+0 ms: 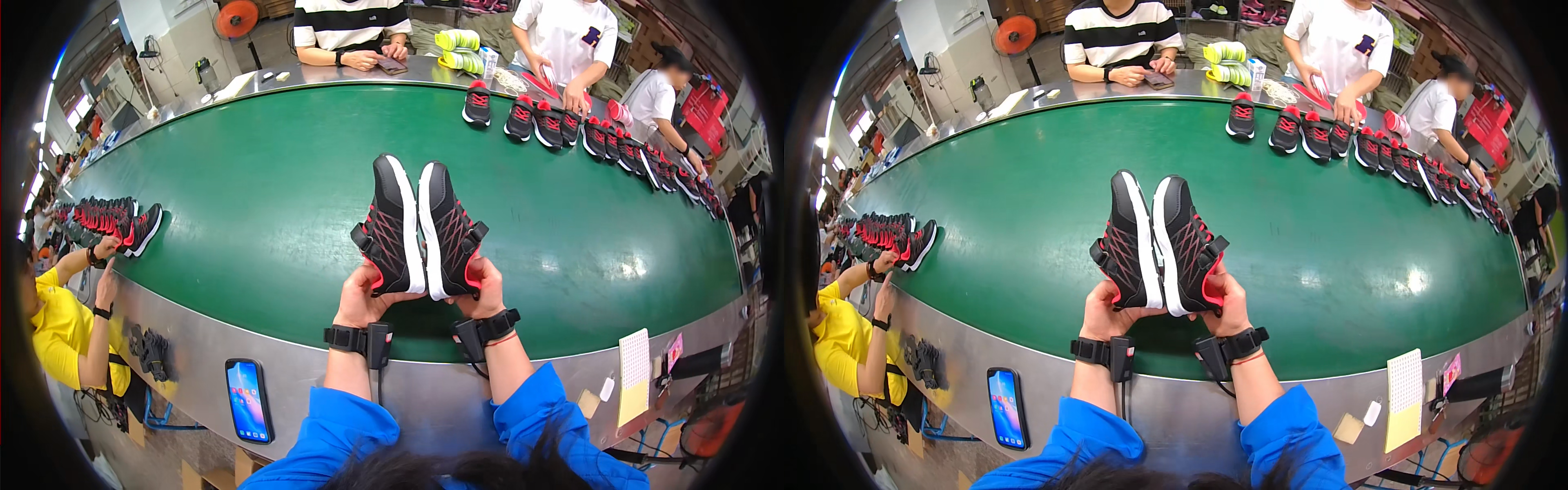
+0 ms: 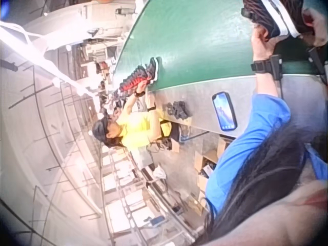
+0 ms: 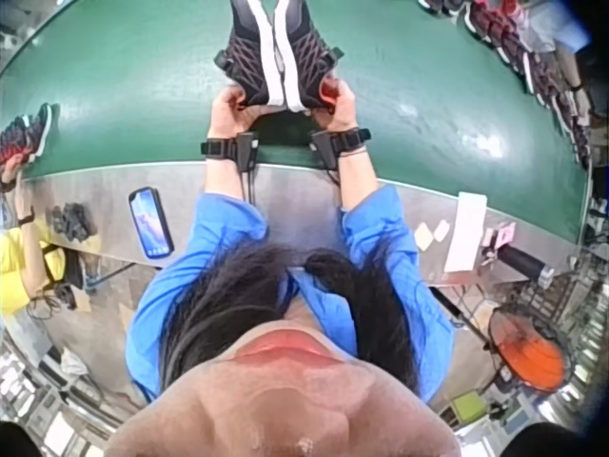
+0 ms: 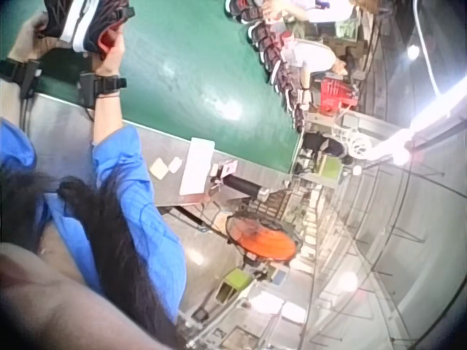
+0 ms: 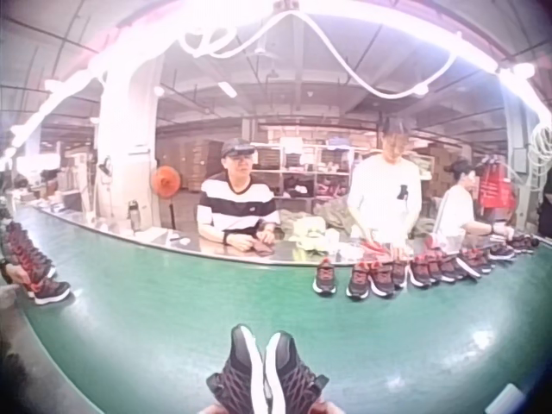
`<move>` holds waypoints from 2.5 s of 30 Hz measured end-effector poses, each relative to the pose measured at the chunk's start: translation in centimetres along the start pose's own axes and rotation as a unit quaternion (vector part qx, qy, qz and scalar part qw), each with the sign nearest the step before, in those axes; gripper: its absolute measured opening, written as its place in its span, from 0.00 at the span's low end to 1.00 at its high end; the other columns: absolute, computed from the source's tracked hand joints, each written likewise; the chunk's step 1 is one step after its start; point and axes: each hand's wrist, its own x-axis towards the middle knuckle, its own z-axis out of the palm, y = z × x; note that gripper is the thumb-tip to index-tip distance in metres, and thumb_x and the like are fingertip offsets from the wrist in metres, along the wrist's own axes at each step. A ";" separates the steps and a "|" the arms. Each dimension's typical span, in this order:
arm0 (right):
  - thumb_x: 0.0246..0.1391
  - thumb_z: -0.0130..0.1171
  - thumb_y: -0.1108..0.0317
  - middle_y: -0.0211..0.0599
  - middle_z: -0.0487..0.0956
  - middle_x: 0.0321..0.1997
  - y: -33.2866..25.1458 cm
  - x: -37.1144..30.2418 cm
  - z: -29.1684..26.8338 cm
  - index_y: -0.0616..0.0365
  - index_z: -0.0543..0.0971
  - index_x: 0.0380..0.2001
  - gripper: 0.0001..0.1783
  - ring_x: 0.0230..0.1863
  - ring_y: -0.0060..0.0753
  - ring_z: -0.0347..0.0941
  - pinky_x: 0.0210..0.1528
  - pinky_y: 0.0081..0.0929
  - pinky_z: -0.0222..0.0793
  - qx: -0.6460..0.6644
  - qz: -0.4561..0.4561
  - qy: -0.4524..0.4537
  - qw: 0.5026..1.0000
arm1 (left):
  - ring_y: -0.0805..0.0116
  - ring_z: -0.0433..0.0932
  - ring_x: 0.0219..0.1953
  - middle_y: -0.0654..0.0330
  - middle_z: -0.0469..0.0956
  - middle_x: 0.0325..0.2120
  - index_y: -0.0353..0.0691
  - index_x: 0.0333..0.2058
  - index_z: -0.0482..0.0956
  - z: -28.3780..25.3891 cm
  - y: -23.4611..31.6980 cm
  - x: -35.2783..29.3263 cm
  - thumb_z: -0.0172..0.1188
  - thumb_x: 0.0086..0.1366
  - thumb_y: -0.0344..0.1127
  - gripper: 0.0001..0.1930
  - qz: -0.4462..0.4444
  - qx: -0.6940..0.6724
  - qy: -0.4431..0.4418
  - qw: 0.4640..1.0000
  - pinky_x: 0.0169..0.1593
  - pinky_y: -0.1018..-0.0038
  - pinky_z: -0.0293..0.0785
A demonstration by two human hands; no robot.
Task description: The person inspects black and red sneakers on a green conveyor belt, picking up pairs, turning them over, and wiping them with a sponge. The person also adjusts the head-mounted camera during the task.
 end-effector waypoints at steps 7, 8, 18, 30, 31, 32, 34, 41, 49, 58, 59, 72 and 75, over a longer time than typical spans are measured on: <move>0.37 0.50 0.79 0.37 0.74 0.56 -2.0 0.1 0.4 0.57 0.69 0.61 0.39 0.56 0.31 0.69 0.60 0.30 0.63 -0.245 -0.258 0.032 0.934 | 0.63 0.69 0.58 0.60 0.66 0.58 0.42 0.62 0.66 1.6 0.7 0.1 0.51 0.54 0.14 0.34 0.202 0.038 -0.001 0.979 0.62 0.69 0.66; 0.35 0.51 0.80 0.36 0.73 0.57 -2.2 0.2 0.2 0.57 0.70 0.61 0.40 0.59 0.30 0.67 0.64 0.30 0.59 -0.306 -0.288 0.045 0.906 | 0.64 0.70 0.57 0.61 0.65 0.57 0.41 0.59 0.69 0.9 0.5 0.4 0.53 0.52 0.13 0.33 0.243 0.082 0.019 0.966 0.61 0.70 0.67; 0.37 0.68 0.71 0.34 0.73 0.59 -2.2 0.1 0.2 0.47 0.80 0.50 0.30 0.57 0.36 0.66 0.58 0.32 0.67 -0.614 -0.379 0.155 0.675 | 0.67 0.67 0.54 0.62 0.63 0.51 0.42 0.47 0.80 -0.4 -0.3 0.6 0.63 0.43 0.14 0.29 0.359 0.309 0.178 0.862 0.53 0.74 0.71; 0.39 0.72 0.57 0.47 0.72 0.56 -1.2 -0.3 0.4 0.53 0.60 0.64 0.49 0.59 0.46 0.67 0.57 0.38 0.67 -0.668 -0.180 0.268 0.670 | 0.66 0.69 0.51 0.58 0.63 0.50 0.44 0.56 0.70 0.9 -0.8 0.8 0.70 0.46 0.24 0.36 0.268 0.406 0.281 0.827 0.52 0.71 0.71; 0.39 0.72 0.56 0.49 0.73 0.54 -1.2 -0.1 0.0 0.55 0.60 0.64 0.49 0.57 0.46 0.68 0.56 0.39 0.67 -0.652 -0.176 0.264 0.688 | 0.67 0.70 0.50 0.58 0.64 0.49 0.43 0.57 0.69 1.0 -0.6 0.8 0.71 0.46 0.24 0.36 0.264 0.407 0.280 0.829 0.51 0.71 0.72; 0.40 0.72 0.55 0.50 0.74 0.53 -1.1 0.0 -0.3 0.57 0.61 0.63 0.49 0.56 0.46 0.70 0.56 0.39 0.67 -0.636 -0.171 0.257 0.707 | 0.67 0.71 0.49 0.58 0.66 0.48 0.42 0.57 0.69 1.0 -0.5 0.7 0.71 0.46 0.24 0.37 0.260 0.408 0.281 0.829 0.50 0.72 0.73; 0.41 0.72 0.53 0.50 0.76 0.48 -1.0 0.2 -0.6 0.58 0.62 0.62 0.47 0.51 0.43 0.73 0.51 0.37 0.69 -0.591 -0.172 0.240 0.751 | 0.68 0.72 0.48 0.59 0.70 0.46 0.39 0.56 0.68 -0.3 -0.8 1.0 0.71 0.50 0.29 0.34 0.284 0.423 0.269 0.817 0.50 0.71 0.73; 0.63 0.49 0.49 0.35 0.75 0.50 -2.0 0.0 -1.2 0.60 0.65 0.61 0.31 0.46 0.25 0.74 0.20 0.18 0.71 -0.230 -0.065 0.033 0.971 | 0.67 0.75 0.48 0.56 0.73 0.45 0.32 0.55 0.65 0.3 -1.4 1.4 0.60 0.66 0.41 0.25 0.182 0.141 0.117 0.966 0.52 0.68 0.74; 0.62 0.53 0.53 0.35 0.71 0.60 -1.8 0.1 -1.1 0.59 0.63 0.65 0.33 0.52 0.28 0.70 0.27 0.17 0.70 -0.341 -0.047 0.002 0.939 | 0.68 0.70 0.53 0.58 0.72 0.51 0.37 0.54 0.68 0.2 -2.0 1.5 0.49 0.70 0.46 0.21 0.245 0.174 0.119 0.947 0.57 0.68 0.65; 0.49 0.64 0.60 0.38 0.71 0.44 -1.2 -0.7 0.0 0.53 0.75 0.48 0.22 0.46 0.40 0.61 0.49 0.34 0.62 -0.636 -0.266 0.106 0.716 | 0.72 0.63 0.51 0.65 0.67 0.46 0.42 0.43 0.78 -0.6 -1.1 1.6 0.45 0.70 0.48 0.18 0.341 0.209 0.356 0.845 0.53 0.71 0.56; 0.48 0.65 0.61 0.39 0.71 0.43 -1.5 -1.1 1.2 0.53 0.74 0.47 0.22 0.45 0.40 0.62 0.50 0.35 0.61 -0.650 -0.275 0.101 0.701 | 0.73 0.64 0.47 0.67 0.71 0.41 0.44 0.39 0.78 -0.4 -1.0 1.5 0.45 0.70 0.48 0.17 0.349 0.207 0.375 0.834 0.49 0.71 0.56; 0.40 0.66 0.46 0.40 0.79 0.31 2.4 3.5 10.5 0.47 0.83 0.32 0.20 0.38 0.47 0.72 0.42 0.40 0.66 -0.878 -0.199 -0.068 0.429 | 0.81 0.65 0.29 0.70 0.71 0.26 0.43 0.29 0.75 -0.5 -1.0 1.9 0.50 0.68 0.41 0.11 0.387 0.066 0.407 0.825 0.33 0.80 0.60; 0.38 0.66 0.46 0.40 0.81 0.25 0.4 5.8 13.1 0.50 0.83 0.23 0.19 0.32 0.48 0.76 0.37 0.41 0.71 -0.842 -0.172 -0.085 0.504 | 0.84 0.61 0.21 0.71 0.66 0.20 0.44 0.26 0.71 0.1 -0.9 1.9 0.53 0.67 0.37 0.09 0.379 -0.016 0.416 0.827 0.25 0.85 0.56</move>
